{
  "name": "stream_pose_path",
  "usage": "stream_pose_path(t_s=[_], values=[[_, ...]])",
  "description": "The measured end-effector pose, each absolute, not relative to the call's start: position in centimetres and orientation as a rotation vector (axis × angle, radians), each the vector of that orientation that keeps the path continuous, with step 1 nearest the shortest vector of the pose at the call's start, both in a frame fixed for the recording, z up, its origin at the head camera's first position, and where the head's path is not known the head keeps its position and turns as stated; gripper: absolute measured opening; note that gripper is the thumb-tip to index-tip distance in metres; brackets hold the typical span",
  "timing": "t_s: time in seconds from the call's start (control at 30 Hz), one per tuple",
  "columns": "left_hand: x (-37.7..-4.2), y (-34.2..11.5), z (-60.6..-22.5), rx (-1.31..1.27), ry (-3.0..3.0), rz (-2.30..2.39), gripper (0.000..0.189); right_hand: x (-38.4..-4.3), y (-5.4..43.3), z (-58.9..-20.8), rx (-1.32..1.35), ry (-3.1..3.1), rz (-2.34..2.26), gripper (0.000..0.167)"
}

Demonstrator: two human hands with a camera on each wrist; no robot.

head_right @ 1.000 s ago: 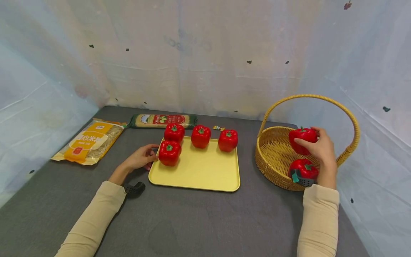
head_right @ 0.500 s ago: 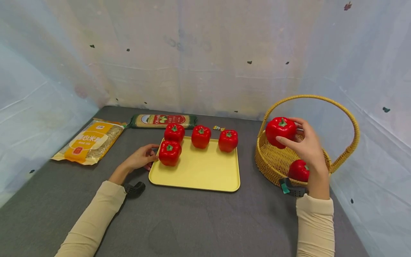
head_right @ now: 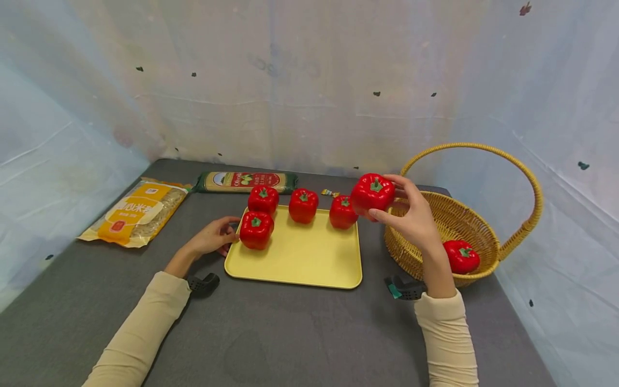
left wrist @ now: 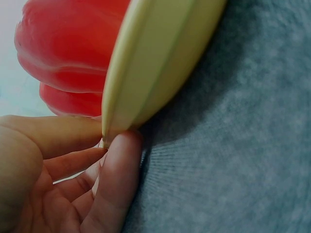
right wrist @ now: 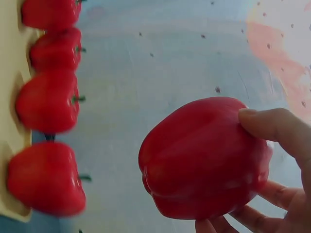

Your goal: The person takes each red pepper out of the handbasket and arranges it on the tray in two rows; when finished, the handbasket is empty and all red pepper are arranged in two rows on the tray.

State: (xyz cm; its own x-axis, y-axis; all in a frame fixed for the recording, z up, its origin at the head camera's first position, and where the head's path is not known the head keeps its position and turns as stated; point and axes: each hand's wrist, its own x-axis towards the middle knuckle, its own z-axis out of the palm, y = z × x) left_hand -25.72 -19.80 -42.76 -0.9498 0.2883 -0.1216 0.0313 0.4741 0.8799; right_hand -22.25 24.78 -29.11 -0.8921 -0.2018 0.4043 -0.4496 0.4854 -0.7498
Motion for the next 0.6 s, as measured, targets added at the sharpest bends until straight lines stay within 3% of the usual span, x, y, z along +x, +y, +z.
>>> stream_pose_path(t_s=[0.2,0.6], values=[[-25.7,-19.8,-42.8,0.261,2.458,1.476,0.05,-20.8,20.8,-28.0,0.669,-2.475,1.428,0.067],[-25.7,-19.8,-42.7,0.254,2.456,1.475,0.05,-21.5,17.0,-30.4,0.865,-2.491,1.523,0.067]])
